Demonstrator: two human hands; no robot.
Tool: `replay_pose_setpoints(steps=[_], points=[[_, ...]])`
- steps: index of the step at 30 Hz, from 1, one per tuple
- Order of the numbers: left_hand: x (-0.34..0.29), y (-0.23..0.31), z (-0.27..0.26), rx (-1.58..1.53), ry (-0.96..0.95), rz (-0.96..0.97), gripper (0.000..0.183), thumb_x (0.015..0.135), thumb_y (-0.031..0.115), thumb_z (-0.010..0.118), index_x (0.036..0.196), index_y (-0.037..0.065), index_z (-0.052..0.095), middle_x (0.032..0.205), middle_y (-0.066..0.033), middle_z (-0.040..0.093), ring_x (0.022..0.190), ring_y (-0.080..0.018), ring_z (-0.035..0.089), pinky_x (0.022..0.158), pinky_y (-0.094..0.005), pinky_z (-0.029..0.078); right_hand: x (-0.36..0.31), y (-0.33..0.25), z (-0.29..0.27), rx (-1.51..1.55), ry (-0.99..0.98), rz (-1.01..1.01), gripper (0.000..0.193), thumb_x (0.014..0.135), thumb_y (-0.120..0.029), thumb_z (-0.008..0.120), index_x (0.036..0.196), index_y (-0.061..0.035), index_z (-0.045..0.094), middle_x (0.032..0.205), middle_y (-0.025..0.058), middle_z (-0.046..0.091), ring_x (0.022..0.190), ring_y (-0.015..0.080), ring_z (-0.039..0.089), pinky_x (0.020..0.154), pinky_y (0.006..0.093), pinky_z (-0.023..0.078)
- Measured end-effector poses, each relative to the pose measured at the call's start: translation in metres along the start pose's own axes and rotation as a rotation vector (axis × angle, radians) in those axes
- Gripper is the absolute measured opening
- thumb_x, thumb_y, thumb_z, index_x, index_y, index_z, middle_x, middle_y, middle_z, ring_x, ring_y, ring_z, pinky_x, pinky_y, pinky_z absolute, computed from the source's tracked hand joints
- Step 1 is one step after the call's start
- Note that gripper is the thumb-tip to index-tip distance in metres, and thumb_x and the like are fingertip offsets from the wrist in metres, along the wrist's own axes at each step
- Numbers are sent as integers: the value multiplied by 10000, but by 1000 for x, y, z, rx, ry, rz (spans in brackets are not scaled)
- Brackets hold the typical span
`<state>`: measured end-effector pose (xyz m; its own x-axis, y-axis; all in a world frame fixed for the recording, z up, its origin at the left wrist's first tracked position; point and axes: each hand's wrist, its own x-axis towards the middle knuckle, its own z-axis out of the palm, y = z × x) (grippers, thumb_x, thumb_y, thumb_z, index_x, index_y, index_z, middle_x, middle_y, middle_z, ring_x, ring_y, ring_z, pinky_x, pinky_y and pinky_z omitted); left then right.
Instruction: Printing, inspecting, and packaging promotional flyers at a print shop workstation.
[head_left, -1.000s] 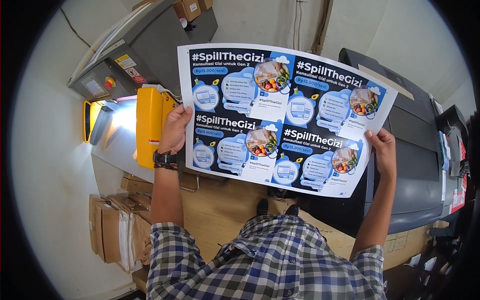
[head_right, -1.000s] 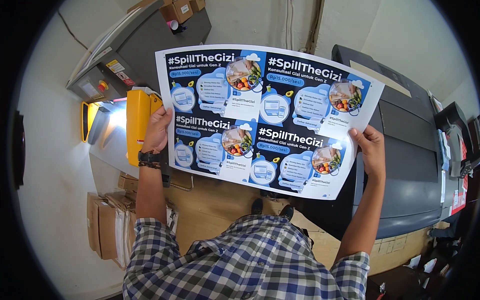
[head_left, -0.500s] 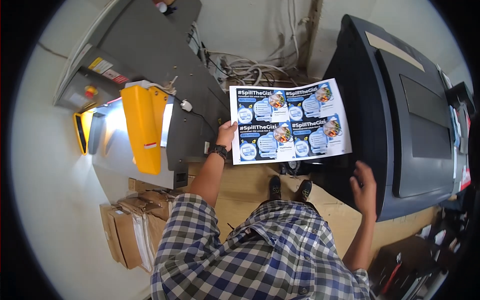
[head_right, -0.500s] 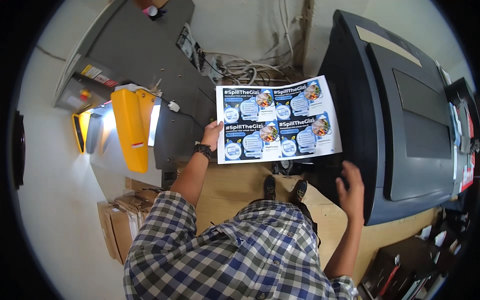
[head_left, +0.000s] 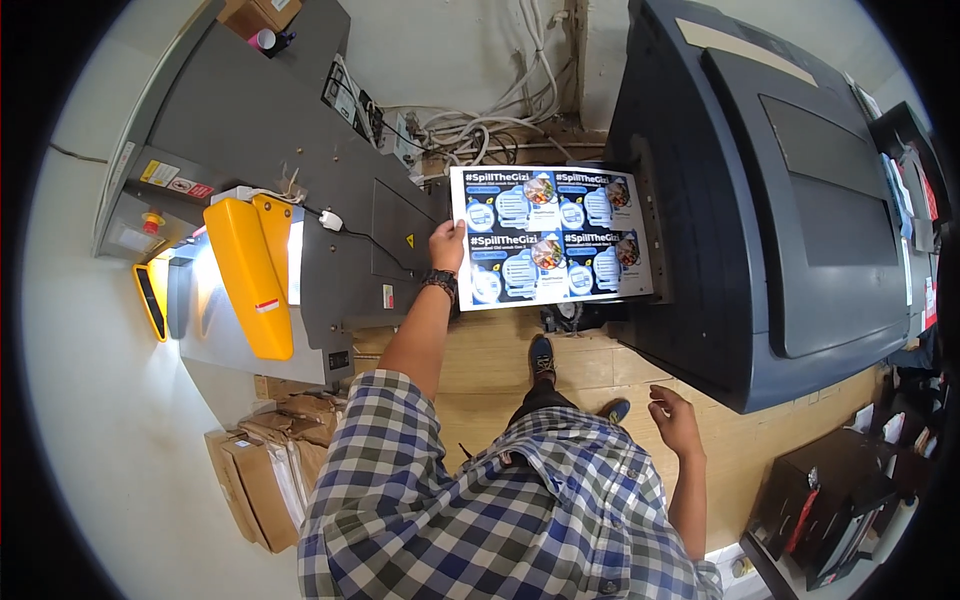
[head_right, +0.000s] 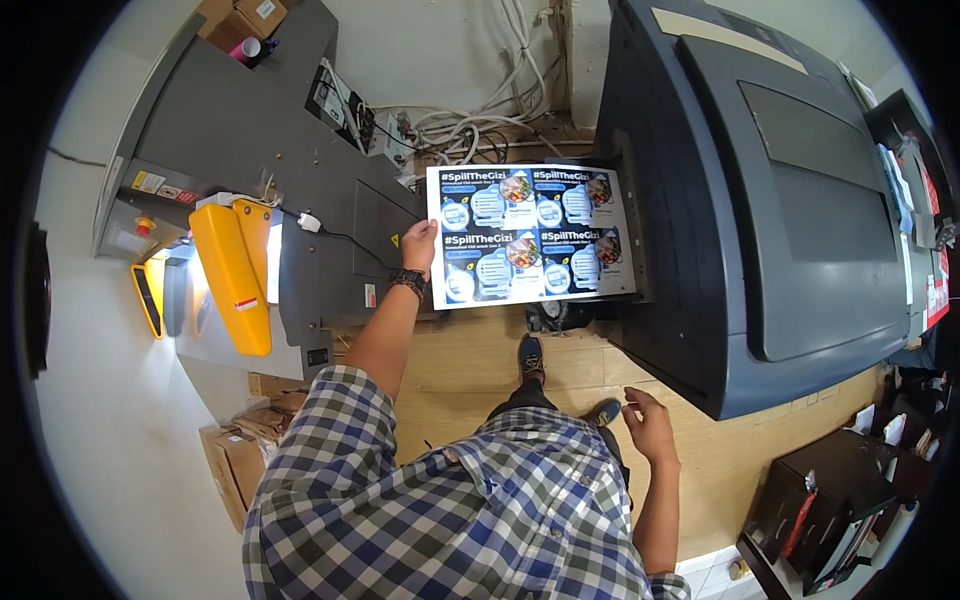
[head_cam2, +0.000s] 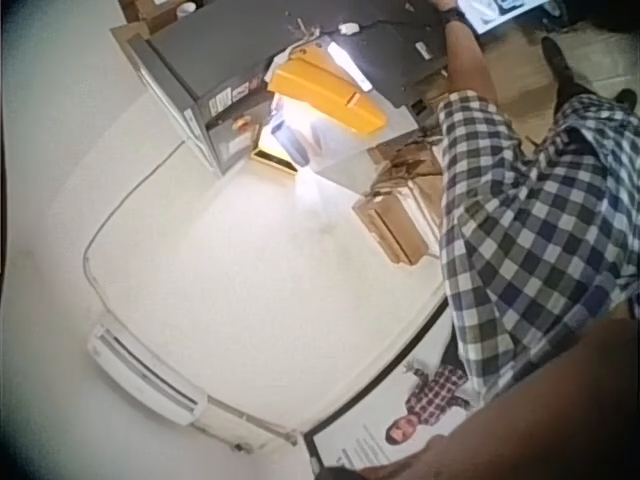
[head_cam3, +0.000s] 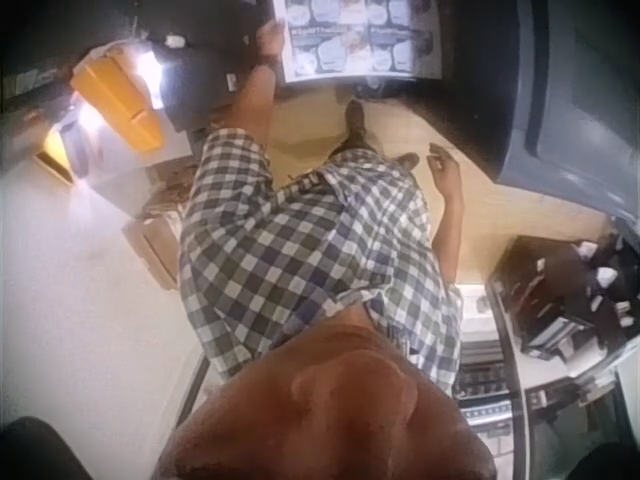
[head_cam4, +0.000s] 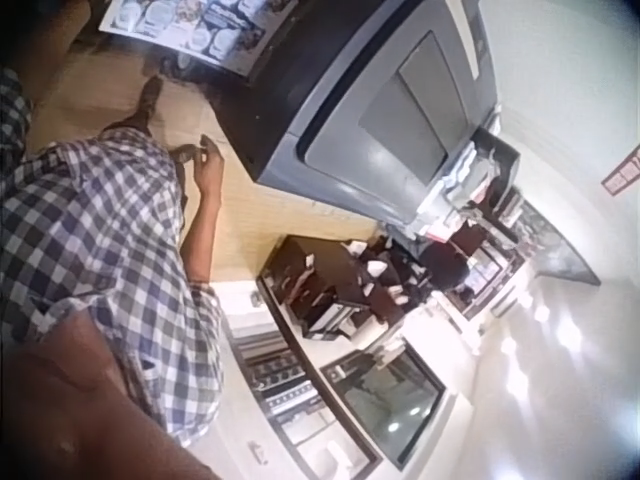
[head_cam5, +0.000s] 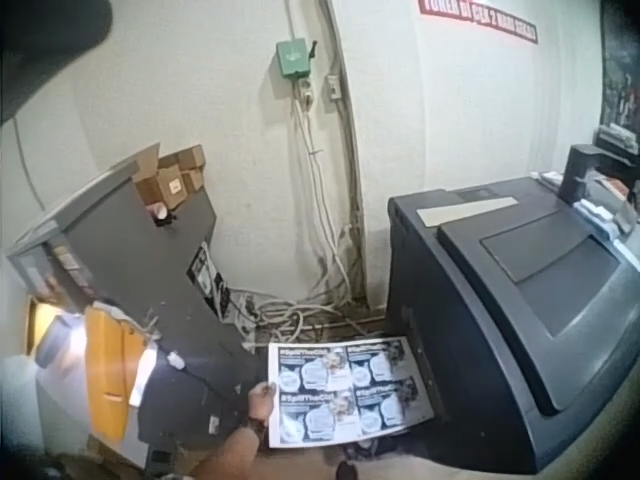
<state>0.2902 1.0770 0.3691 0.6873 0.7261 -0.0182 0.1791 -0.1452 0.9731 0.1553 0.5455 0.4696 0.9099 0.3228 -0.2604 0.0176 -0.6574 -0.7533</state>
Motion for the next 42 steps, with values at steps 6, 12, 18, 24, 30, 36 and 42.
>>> replay_pose_setpoints(steps=[6,12,18,24,30,36,42], points=[[-105,47,19,342,297,544,392,933,169,611,1265,-31,556,1150,-209,616,1086,-386,563,956,-453,435,-40,120,-7,218,-39,112,364,900,-14,643,1259,30,599,1074,132,706,930,182,678,812,307,545],[-343,-25,167,356,-168,556,335,940,176,602,1208,-24,589,1106,-236,628,1050,-411,575,935,-467,455,-153,357,2,125,4,320,386,840,-195,718,1179,-18,669,956,129,739,870,225,707,804,337,548],[-487,-179,263,578,-1310,278,208,864,209,701,1009,68,748,933,-134,740,876,-223,700,800,-346,535,-260,495,3,72,-29,637,507,827,-351,686,1236,-53,660,1134,210,695,1066,322,667,906,374,531],[-552,-98,463,866,-1862,21,399,922,371,687,1177,64,704,1128,-82,722,1056,-188,642,953,-322,477,-285,540,21,833,-197,673,422,916,-284,657,1269,-55,627,1112,110,697,1022,272,673,801,403,567],[-634,-61,625,1059,-2312,498,481,942,413,610,1242,39,654,1203,-163,683,1137,-266,630,1001,-353,461,-282,643,8,653,68,621,392,819,-290,664,1142,-68,656,1037,136,695,953,299,672,773,417,554],[-699,-21,818,1174,-2399,898,486,953,419,569,1262,51,644,1245,-192,658,1144,-298,625,988,-397,465,-254,779,-94,317,338,558,359,703,-298,672,990,-83,690,946,168,694,870,331,672,740,433,538],[-740,15,982,683,-2398,840,459,939,451,602,1189,77,694,1060,-151,729,997,-277,683,875,-378,518,-229,885,-203,-6,542,443,329,587,-305,680,838,-98,725,856,199,692,787,363,671,707,449,523]])
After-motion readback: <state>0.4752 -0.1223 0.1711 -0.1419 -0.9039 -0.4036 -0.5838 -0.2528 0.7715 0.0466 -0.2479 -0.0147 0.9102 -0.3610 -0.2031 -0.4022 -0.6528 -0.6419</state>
